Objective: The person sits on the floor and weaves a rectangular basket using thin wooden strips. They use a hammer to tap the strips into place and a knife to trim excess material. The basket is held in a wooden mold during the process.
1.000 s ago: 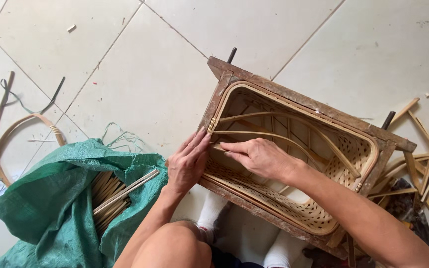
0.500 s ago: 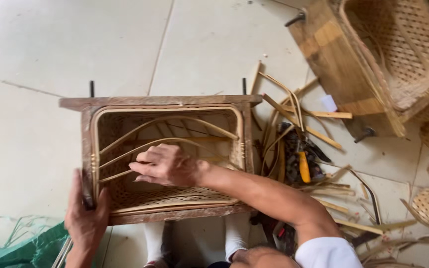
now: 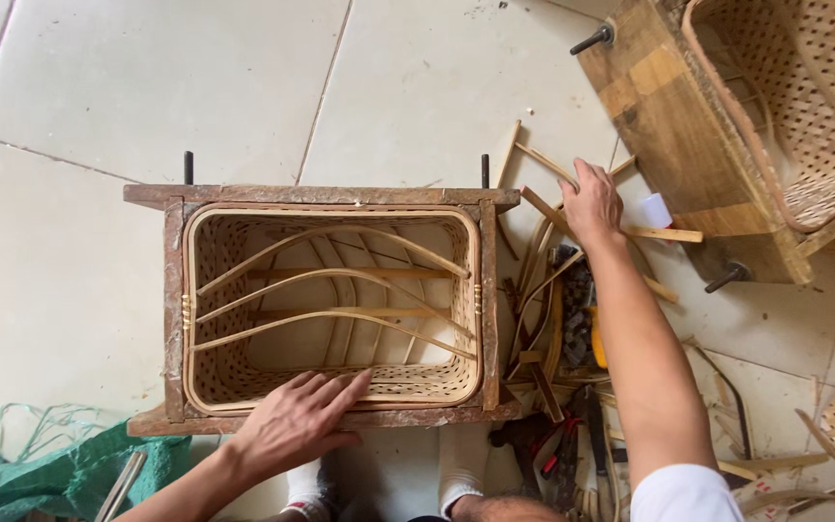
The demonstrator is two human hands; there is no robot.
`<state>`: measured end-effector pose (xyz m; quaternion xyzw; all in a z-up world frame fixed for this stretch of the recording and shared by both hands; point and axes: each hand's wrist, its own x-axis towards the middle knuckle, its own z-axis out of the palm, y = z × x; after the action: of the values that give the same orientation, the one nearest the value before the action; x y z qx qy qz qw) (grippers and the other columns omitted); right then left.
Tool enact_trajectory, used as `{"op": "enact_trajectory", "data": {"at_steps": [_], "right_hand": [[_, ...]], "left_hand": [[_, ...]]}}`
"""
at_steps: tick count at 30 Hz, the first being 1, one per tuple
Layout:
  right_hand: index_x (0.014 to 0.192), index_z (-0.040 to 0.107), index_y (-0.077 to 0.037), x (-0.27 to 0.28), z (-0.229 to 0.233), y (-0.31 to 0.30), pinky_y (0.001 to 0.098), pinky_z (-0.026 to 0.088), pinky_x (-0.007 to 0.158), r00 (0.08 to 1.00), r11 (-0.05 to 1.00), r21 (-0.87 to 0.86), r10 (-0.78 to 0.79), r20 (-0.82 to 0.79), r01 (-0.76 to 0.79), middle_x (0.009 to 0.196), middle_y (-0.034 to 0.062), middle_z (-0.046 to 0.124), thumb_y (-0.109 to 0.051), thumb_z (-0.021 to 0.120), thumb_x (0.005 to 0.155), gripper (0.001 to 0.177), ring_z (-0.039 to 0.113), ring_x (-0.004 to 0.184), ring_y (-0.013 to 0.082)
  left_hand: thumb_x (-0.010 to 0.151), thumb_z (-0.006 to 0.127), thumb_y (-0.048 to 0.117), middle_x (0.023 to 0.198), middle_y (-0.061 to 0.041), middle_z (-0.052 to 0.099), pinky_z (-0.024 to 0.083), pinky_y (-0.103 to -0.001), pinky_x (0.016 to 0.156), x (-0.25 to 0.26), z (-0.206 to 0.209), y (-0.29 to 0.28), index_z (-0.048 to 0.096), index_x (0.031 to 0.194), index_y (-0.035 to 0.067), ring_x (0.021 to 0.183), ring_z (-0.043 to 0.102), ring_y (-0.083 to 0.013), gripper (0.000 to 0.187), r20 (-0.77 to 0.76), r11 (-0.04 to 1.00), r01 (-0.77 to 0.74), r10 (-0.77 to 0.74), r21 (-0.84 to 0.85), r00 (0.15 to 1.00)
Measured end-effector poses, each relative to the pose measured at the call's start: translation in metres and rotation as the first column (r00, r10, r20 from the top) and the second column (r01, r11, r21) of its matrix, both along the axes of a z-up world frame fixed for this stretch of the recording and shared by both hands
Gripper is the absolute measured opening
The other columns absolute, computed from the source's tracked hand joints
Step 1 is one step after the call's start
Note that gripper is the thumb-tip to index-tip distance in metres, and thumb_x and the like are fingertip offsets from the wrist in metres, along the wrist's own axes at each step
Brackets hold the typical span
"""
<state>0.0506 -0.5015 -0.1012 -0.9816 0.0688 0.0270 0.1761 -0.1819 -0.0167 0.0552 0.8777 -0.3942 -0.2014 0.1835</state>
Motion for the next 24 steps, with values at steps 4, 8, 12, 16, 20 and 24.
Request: {"op": "enact_trajectory", "data": {"at_steps": [4,8,12,16,20,24], "right_hand": [[0.126,0.067,-0.011,0.014,-0.025,0.016,0.05,0.053,0.089,0.973,0.939,-0.274,0.169,-0.156,-0.207,0.115,0.0167,0.067,-0.025,0.07,0.096,0.033,0.061,0.111,0.0343],[0.115,0.068,-0.009,0.022,-0.013,0.009,0.0347,0.057,0.066,0.92,0.822,-0.424,0.382,-0.086,-0.38,0.107,0.0133,0.067,-0.019,0.059,0.108,0.015,0.065,0.088,0.0238],[0.106,0.067,-0.007,0.013,0.04,0.007,0.0328,0.05,0.051,0.881,0.77,-0.466,0.471,-0.046,-0.436,0.083,0.0078,0.065,-0.041,0.058,0.112,0.036,0.062,0.067,0.0198],[0.126,0.065,0.0,-0.018,0.13,0.039,0.029,0.04,0.04,0.912,0.905,-0.197,0.399,0.089,-0.377,0.076,0.0075,0.061,-0.034,0.054,0.117,0.038,0.055,0.052,0.0197],[0.141,0.059,-0.004,-0.075,0.222,0.096,0.0219,0.047,0.044,0.96,0.896,0.378,0.152,0.234,-0.234,0.075,0.0033,0.06,-0.026,0.042,0.119,0.036,0.061,0.056,0.0095],[0.151,0.046,-0.003,-0.11,0.227,0.164,0.0188,0.045,0.04,0.934,0.691,0.655,0.08,0.349,-0.304,0.087,0.005,0.067,-0.018,0.045,0.116,0.038,0.053,0.047,0.0042]], "left_hand": [[0.098,0.064,0.043,0.11,-0.011,0.068,0.058,-0.039,0.082,0.0,0.0,0.001,0.04,0.149,0.0,0.098,0.068,-0.028,0.07,-0.053,1.0,-0.027,0.026,-0.01,0.998],[0.092,0.066,0.039,0.113,-0.016,0.068,0.058,-0.041,0.073,0.002,-0.004,0.002,0.044,0.141,-0.004,0.098,0.068,-0.0319,0.068,-0.054,0.999,0.005,-0.007,-0.038,0.999],[0.094,0.067,0.035,0.105,-0.014,0.069,0.058,-0.041,0.075,0.002,-0.005,0.005,0.056,0.126,0.001,0.094,0.069,-0.0317,0.049,-0.073,0.996,0.029,-0.036,-0.088,0.997],[0.091,0.066,0.024,0.098,-0.012,0.07,0.058,-0.04,0.075,0.001,-0.006,0.007,0.06,0.119,0.002,0.091,0.07,-0.0302,0.036,-0.096,0.996,0.049,-0.055,-0.07,0.994],[0.094,0.064,0.025,0.099,-0.014,0.069,0.058,-0.04,0.08,-0.006,-0.009,0.001,0.058,0.115,-0.001,0.095,0.069,-0.0307,0.034,-0.013,0.993,0.091,-0.092,-0.079,0.996],[0.089,0.059,0.017,0.108,-0.017,0.069,0.057,-0.04,0.081,-0.013,-0.01,-0.006,0.053,0.132,-0.006,0.1,0.068,-0.032,0.05,0.026,0.992,0.099,-0.098,-0.082,0.995]]}}
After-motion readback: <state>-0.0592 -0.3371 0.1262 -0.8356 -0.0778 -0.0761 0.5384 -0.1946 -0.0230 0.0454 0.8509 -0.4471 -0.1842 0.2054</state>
